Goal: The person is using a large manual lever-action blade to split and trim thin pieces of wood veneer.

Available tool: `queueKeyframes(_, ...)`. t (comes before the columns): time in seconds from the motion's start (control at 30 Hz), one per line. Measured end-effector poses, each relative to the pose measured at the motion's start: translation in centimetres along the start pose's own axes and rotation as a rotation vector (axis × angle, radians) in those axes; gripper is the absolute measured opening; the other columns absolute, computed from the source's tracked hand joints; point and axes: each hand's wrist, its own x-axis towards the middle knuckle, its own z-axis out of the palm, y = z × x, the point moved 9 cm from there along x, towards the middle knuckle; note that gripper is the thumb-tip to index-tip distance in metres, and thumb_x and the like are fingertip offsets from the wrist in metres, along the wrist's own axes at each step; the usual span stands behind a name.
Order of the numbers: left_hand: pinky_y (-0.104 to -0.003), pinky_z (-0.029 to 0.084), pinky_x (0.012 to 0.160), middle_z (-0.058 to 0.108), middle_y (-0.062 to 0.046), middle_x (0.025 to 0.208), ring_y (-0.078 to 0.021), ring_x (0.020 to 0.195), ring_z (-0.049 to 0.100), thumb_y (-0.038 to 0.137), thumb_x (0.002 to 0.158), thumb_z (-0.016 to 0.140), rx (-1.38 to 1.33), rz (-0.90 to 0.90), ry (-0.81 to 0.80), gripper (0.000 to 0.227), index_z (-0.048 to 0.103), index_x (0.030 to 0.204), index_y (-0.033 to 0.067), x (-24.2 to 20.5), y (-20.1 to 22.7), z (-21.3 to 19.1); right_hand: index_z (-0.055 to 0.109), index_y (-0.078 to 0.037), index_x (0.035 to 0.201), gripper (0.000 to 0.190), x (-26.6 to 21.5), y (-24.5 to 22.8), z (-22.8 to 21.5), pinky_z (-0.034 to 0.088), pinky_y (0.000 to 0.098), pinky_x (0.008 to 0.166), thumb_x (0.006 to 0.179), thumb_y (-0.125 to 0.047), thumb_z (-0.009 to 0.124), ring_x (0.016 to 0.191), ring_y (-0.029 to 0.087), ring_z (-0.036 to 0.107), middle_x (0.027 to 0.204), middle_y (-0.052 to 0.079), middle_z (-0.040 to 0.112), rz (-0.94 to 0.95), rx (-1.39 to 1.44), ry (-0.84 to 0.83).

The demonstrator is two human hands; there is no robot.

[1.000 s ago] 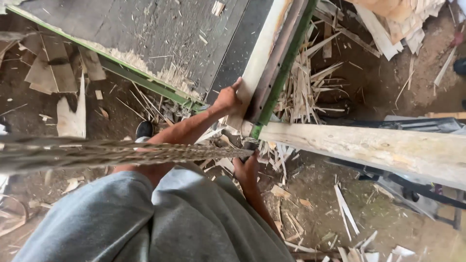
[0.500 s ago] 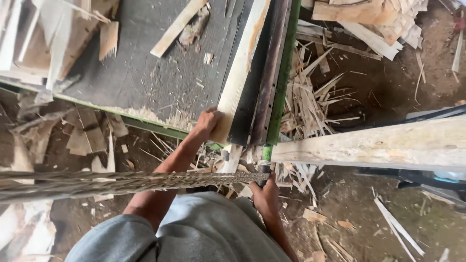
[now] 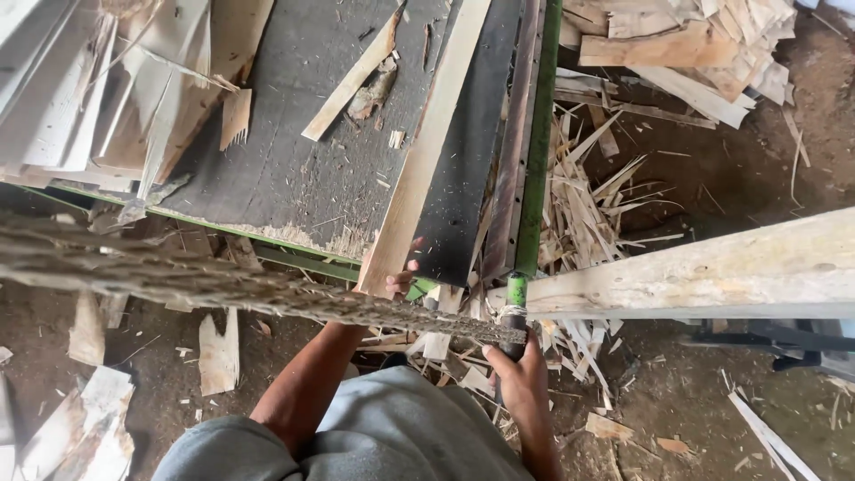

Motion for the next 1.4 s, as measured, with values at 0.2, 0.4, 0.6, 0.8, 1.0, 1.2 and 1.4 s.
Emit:
queueKeyframes(0.2,-0.029,0.055,0.057,0.067,-0.032,0.122,-0.0198,0.070,0.063,0.070,0.108,0.042,0.033,-0.025,-0.166,0.088,0.033,0.158,-0.0019,-0.2,1.1,0.7,0.049,-0.005,0.138,0.065,-0.6,-0.9,0.0,0.052,0.0346,0.042,0.080,-0.021,0.072,0.050,0.019,0.060,0.077,0.010,0.064,-0.071,0.050,-0.010)
queueKeyframes(0.4,-0.032,0.057,0.070,0.066,-0.019,0.118,-0.0191,0.086,0.067,0.021,0.104,0.050,0.749,0.282,0.347,0.046,0.049,0.137,-0.0103,-2.3,5.0,-5.8,0.048,0.005,0.141,0.070,2.7,8.4,2.8,0.057,0.0359,0.052,0.094,-0.044,0.067,0.060,0.021,0.064,0.092,0.017,0.069,-0.276,0.846,-0.257)
queueKeyframes(0.6,-0.036,0.060,0.093,0.072,-0.017,0.122,-0.0229,0.109,0.072,-0.003,0.085,0.060,1.452,0.472,0.827,0.039,0.063,0.124,0.0015,-5.7,3.3,5.9,0.032,-0.015,0.155,0.073,2.2,9.2,15.8,0.061,0.0354,0.073,0.090,-0.031,0.063,0.081,0.020,0.070,0.130,0.014,0.066,0.000,0.749,-0.725)
queueKeyframes(0.8,-0.041,0.056,0.075,0.073,-0.020,0.098,-0.0314,0.088,0.073,0.005,0.091,0.071,1.895,0.724,0.941,0.029,0.059,0.117,0.0026,-12.9,3.5,17.9,0.047,-0.012,0.146,0.058,0.8,2.2,25.7,0.060,0.0340,0.070,0.091,-0.013,0.067,0.077,0.018,0.069,0.122,0.012,0.071,-0.054,0.446,-0.927)
queueKeyframes(1.0,-0.041,0.053,0.066,0.068,-0.021,0.087,-0.0346,0.074,0.068,0.010,0.094,0.070,1.914,0.927,1.051,0.024,0.058,0.114,0.0033,-22.8,7.9,23.1,0.063,-0.002,0.120,0.032,1.8,-0.1,36.4,0.062,0.0356,0.071,0.093,-0.013,0.076,0.077,0.021,0.073,0.093,0.009,0.070,-0.132,0.328,-1.119)
queueKeyframes(1.2,-0.033,0.056,0.071,0.071,-0.015,0.090,-0.0224,0.078,0.069,0.008,0.096,0.070,1.718,1.246,1.061,0.027,0.059,0.120,0.0039,-33.3,16.5,29.1,0.068,-0.001,0.116,0.028,-2.2,-9.4,50.6,0.061,0.0337,0.067,0.093,-0.015,0.075,0.073,0.017,0.071,0.094,0.007,0.074,-0.270,0.274,-1.177)
queueKeyframes(1.4,-0.040,0.063,0.076,0.070,-0.016,0.105,-0.0224,0.090,0.071,0.015,0.100,0.067,1.368,1.569,1.057,0.031,0.056,0.126,0.0033,-45.4,27.9,36.7,0.070,-0.004,0.121,0.032,-7.7,-17.8,62.9,0.062,0.0332,0.066,0.091,-0.014,0.072,0.071,0.017,0.071,0.098,0.010,0.077,-0.289,0.235,-1.277)
